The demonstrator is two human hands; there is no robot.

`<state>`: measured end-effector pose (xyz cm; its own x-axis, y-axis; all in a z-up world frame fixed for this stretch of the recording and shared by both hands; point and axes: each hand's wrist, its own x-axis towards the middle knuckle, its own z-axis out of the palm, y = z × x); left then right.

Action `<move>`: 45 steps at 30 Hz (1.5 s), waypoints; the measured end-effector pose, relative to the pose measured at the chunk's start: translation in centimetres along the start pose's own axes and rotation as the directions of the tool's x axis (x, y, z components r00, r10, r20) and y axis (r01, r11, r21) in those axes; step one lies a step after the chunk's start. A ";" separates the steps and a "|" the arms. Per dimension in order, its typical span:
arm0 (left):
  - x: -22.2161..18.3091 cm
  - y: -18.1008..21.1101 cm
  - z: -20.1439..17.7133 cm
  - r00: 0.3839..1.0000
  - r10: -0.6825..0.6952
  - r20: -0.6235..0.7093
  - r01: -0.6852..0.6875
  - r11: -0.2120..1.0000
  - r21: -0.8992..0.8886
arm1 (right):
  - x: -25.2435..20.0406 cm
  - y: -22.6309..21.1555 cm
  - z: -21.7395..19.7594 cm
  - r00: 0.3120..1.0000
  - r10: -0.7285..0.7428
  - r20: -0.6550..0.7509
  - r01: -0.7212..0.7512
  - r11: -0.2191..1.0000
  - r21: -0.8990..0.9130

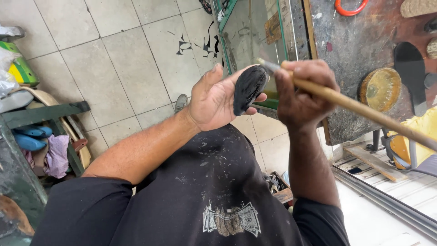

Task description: Applying glue to a shoe heel component using a brush on a workbench

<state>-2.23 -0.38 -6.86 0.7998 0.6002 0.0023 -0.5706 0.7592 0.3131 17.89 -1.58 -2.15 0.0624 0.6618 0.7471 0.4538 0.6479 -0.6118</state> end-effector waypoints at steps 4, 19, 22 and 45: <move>0.0 1.5 -0.7 0.999 0.009 0.037 -0.007 0.998 -0.059 | 0.1 2.0 1.3 1.000 -0.007 -0.021 0.006 1.000 -0.003; 0.4 11.9 -0.8 0.999 -0.024 0.026 0.031 0.956 -0.293 | 4.7 -0.5 7.3 0.991 -0.090 0.097 0.082 0.993 0.083; 1.4 13.7 -1.0 0.995 -0.078 -0.054 0.059 0.953 -0.298 | 4.9 -5.5 8.5 0.931 0.271 0.244 -0.296 0.953 0.071; 30.4 34.2 -1.6 0.799 0.207 -0.565 0.261 0.726 0.636 | 4.7 0.0 -0.3 0.910 0.307 -0.278 -0.384 0.877 -0.288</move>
<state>2.28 44.26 2.39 0.4154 0.7790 -0.4696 -0.0874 0.5480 0.8319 18.44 1.40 1.44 0.4432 0.6963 0.5645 0.6304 0.2056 -0.7486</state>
